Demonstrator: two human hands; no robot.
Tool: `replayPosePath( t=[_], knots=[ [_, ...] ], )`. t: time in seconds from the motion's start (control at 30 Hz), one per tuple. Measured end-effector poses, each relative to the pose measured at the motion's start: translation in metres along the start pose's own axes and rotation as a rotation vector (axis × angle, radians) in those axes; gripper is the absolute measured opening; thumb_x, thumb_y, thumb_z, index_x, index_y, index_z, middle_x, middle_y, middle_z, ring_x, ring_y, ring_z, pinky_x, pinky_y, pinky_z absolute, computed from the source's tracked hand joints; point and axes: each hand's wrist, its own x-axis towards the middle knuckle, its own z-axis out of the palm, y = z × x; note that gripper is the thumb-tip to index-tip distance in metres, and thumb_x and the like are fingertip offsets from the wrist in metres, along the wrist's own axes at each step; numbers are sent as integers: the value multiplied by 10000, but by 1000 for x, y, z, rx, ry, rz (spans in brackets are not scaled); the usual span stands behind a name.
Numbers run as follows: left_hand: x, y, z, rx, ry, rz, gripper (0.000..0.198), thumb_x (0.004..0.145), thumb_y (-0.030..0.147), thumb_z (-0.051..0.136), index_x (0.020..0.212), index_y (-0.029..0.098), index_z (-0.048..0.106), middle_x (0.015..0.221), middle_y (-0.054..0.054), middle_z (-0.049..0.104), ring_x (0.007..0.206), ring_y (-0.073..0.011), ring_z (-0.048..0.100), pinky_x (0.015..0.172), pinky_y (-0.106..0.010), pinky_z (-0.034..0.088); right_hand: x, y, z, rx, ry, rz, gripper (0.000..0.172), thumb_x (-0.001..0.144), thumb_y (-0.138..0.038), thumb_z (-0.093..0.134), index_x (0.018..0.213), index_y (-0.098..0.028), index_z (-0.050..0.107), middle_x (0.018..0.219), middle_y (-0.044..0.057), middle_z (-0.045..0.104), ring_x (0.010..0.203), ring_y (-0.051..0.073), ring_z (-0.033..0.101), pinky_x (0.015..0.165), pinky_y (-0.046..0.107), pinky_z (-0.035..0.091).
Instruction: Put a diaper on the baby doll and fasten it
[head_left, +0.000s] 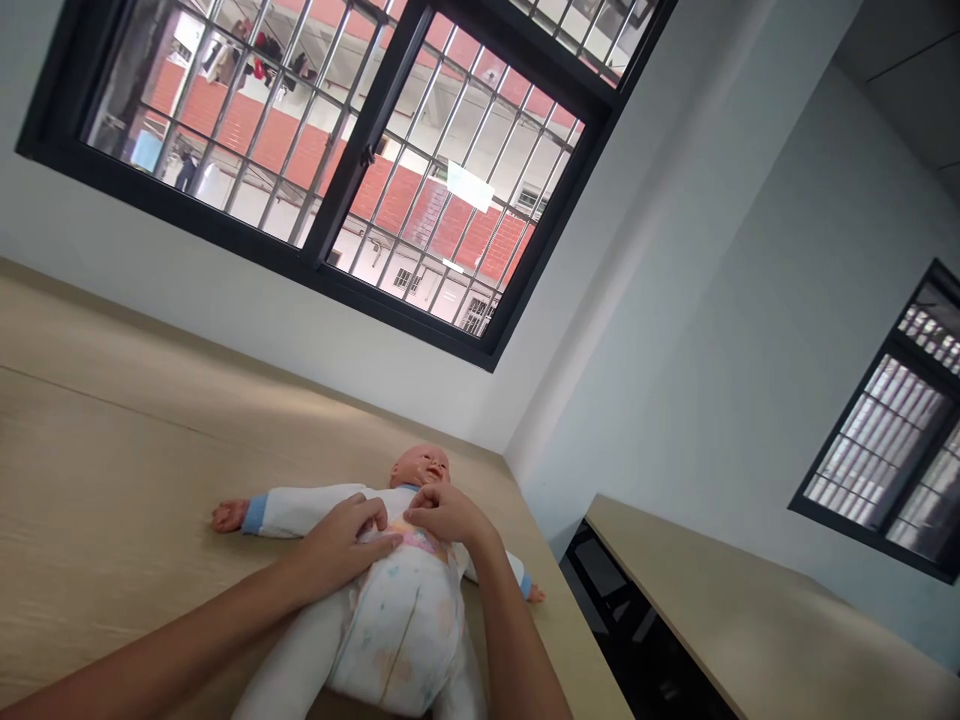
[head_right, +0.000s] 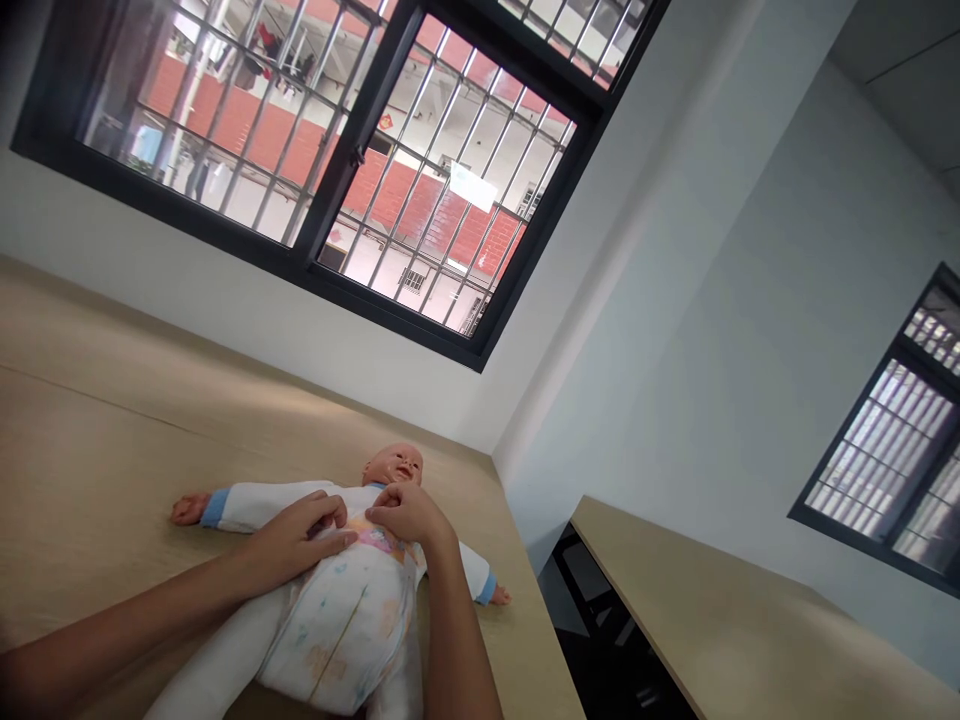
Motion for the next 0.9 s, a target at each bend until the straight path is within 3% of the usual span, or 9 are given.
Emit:
replayPosePath(
  t=[0.57, 0.9],
  knots=[
    [6, -13, 5, -5, -51, -43, 349, 775, 514, 690, 778, 230, 488, 840, 3, 530, 800, -224, 490, 714, -322, 329, 0, 4, 0, 4, -6, -12, 142, 851, -294, 770, 792, -186, 699, 654, -54, 535, 632, 116, 466, 565, 249, 332],
    [6, -12, 6, 17, -62, -34, 370, 781, 491, 680, 733, 232, 419, 824, 23, 488, 790, -200, 462, 713, -316, 316, -5, 20, -26, 43, -85, -42, 124, 794, -294, 837, 809, -194, 767, 664, -36, 606, 640, 123, 490, 577, 262, 312]
  ],
)
